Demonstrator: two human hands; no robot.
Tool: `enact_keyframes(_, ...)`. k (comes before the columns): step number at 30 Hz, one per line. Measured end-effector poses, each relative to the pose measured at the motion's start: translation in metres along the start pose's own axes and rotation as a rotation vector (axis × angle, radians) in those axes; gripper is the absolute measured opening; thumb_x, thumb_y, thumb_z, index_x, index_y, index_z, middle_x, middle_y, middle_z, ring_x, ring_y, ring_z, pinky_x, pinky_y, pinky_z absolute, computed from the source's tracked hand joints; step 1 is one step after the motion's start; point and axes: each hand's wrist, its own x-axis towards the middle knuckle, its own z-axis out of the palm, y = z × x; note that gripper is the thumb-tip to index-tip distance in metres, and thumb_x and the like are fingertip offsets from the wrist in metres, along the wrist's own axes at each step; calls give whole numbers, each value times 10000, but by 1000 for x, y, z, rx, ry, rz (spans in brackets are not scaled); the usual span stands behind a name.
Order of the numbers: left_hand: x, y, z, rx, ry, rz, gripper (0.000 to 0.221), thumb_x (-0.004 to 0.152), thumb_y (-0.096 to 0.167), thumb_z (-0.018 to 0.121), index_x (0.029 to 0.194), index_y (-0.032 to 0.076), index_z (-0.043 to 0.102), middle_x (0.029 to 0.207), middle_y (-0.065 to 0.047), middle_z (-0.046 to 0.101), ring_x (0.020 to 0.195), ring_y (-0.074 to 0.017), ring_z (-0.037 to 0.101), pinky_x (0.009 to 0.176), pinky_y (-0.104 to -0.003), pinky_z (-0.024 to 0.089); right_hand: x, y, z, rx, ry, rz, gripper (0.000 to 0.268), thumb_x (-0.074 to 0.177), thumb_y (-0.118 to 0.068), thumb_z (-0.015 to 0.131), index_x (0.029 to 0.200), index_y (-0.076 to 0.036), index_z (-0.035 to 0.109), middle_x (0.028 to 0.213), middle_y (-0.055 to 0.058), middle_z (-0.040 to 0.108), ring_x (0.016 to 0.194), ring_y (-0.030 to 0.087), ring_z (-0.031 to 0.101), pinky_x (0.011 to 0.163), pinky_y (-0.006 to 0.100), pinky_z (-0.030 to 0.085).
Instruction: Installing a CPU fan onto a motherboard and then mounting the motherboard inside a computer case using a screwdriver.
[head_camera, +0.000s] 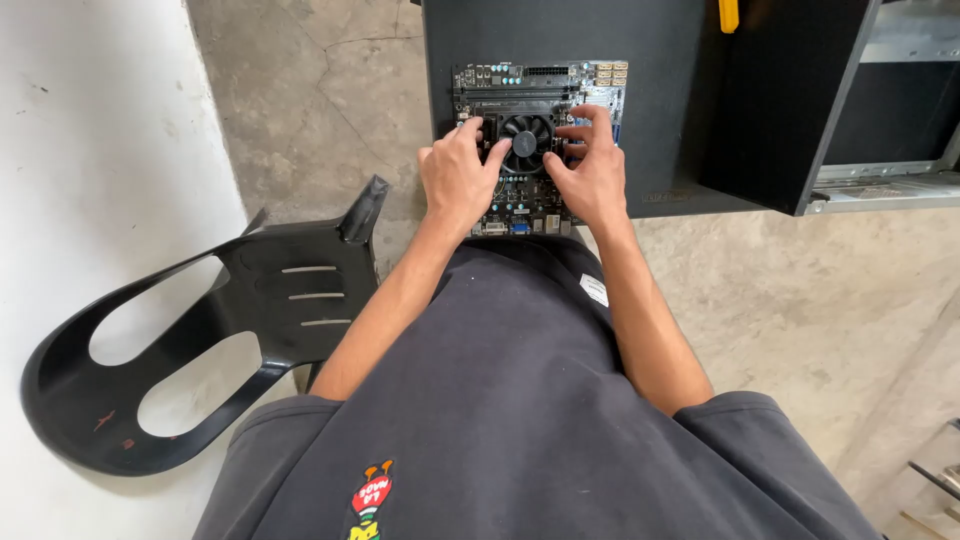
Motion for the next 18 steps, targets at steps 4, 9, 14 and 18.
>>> enact_keyframes(4, 2, 6, -15, -30, -63, -8, 540, 985, 514, 644, 1280, 62, 661, 1060, -85, 778, 884, -222, 792, 849, -416, 517, 1, -1, -1, -45, -45, 14, 585, 890, -35, 757, 1364, -128, 427, 1178, 250, 711, 1045, 468, 715, 797, 513, 630)
enact_keyframes(9, 11, 7, -31, -208, -128, -82, 483, 978, 427, 641, 1260, 36, 672, 1038, -169, 782, 879, -264, 792, 799, -409, 601, 0, -22, -11, -91, -125, -47, 608, 930, -39, 754, 1425, -53, 400, 1290, 346, 593, 1100, 554, 659, 848, 633, 582)
enact_keyframes(14, 12, -4, -44, -108, -50, 158, 382, 925, 120, 609, 1302, 74, 649, 1079, -110, 732, 924, -275, 714, 818, -440, 568, 6, 2, -34, -162, -157, -123, 657, 849, 69, 768, 1432, -60, 494, 1245, 236, 607, 996, 401, 671, 826, 548, 548)
enact_keyframes(18, 10, -20, -46, 51, -142, 360, 776, 761, 94, 676, 1505, 228, 500, 1320, 50, 622, 1140, -228, 562, 885, -456, 474, 19, 37, -37, -273, -133, -296, 673, 742, 84, 850, 1354, -93, 632, 1162, 94, 593, 901, 265, 594, 815, 439, 523)
